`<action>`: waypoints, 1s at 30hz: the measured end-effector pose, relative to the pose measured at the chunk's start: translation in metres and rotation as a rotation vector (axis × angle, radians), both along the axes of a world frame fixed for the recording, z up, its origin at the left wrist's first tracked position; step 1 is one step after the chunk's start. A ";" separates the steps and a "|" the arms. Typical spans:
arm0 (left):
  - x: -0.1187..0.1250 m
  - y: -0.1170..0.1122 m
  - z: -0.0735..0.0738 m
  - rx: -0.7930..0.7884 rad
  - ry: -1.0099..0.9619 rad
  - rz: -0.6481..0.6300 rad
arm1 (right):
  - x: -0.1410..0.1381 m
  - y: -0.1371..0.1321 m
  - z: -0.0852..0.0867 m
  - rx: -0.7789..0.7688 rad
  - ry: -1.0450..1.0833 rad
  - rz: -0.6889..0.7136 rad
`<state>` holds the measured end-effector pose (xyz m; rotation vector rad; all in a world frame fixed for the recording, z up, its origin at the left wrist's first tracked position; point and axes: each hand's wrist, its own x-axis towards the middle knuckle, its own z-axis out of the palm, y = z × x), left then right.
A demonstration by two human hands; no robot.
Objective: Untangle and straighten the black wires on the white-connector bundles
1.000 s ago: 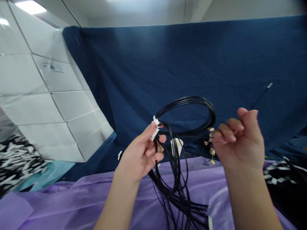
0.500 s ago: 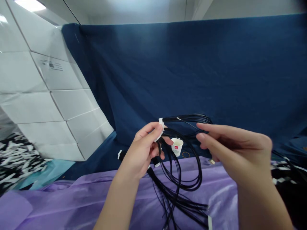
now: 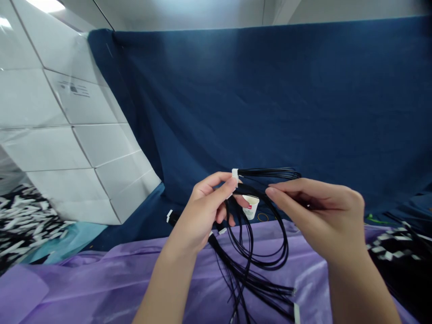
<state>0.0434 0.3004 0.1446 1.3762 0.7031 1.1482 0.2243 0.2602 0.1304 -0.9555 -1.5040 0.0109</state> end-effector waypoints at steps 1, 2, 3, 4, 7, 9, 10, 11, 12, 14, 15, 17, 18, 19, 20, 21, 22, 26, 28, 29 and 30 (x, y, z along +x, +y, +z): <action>0.000 0.000 0.000 0.001 -0.002 -0.005 | 0.000 0.000 0.000 0.002 0.000 -0.002; 0.000 0.000 0.000 0.000 -0.006 -0.010 | 0.000 0.000 0.000 0.004 -0.001 -0.003; 0.000 0.001 0.000 -0.002 -0.009 -0.013 | 0.000 0.000 0.000 0.005 -0.004 -0.004; 0.000 0.001 0.000 -0.004 -0.011 -0.015 | 0.000 0.000 0.000 0.003 -0.007 -0.002; -0.001 0.001 0.000 0.002 -0.007 -0.012 | 0.000 -0.001 0.001 -0.014 0.000 0.000; -0.001 0.000 0.000 0.007 0.004 -0.010 | -0.001 -0.001 0.001 -0.033 0.010 0.006; -0.001 0.000 0.000 0.009 0.009 -0.009 | -0.001 -0.001 0.002 -0.043 0.017 0.011; -0.001 0.000 0.000 0.009 0.015 -0.006 | -0.001 -0.001 0.002 -0.052 0.024 0.017; -0.001 0.001 0.000 0.011 0.021 -0.001 | -0.002 -0.001 0.002 -0.066 0.030 0.026; -0.001 0.001 -0.001 0.023 0.033 0.012 | -0.002 -0.001 0.003 -0.100 0.051 0.043; 0.000 0.002 -0.001 0.029 0.036 0.019 | -0.002 -0.002 0.003 -0.121 0.063 0.053; 0.000 0.003 -0.002 0.034 0.042 0.033 | -0.002 -0.002 0.004 -0.167 0.086 0.082; 0.000 0.004 -0.003 0.036 0.045 0.041 | -0.002 -0.003 0.004 -0.191 0.102 0.097; 0.001 0.004 -0.004 0.037 0.049 0.051 | -0.003 -0.003 0.005 -0.215 0.122 0.109; 0.001 0.004 -0.004 0.040 0.053 0.060 | -0.003 -0.003 0.005 -0.242 0.141 0.120; 0.001 0.005 -0.004 0.045 0.058 0.069 | -0.003 -0.003 0.006 -0.266 0.164 0.130; 0.001 0.005 -0.005 0.052 0.063 0.073 | -0.003 -0.002 0.006 -0.291 0.186 0.138; 0.001 0.004 -0.005 0.088 0.081 0.071 | 0.000 0.003 0.007 -0.409 0.269 0.206; 0.001 0.003 -0.005 0.111 0.100 0.074 | 0.004 0.005 0.007 -0.470 0.308 0.270; 0.001 0.002 -0.004 0.123 0.114 0.077 | 0.005 0.006 0.007 -0.493 0.322 0.304; 0.001 0.002 -0.004 0.134 0.128 0.079 | 0.007 0.006 0.007 -0.511 0.330 0.338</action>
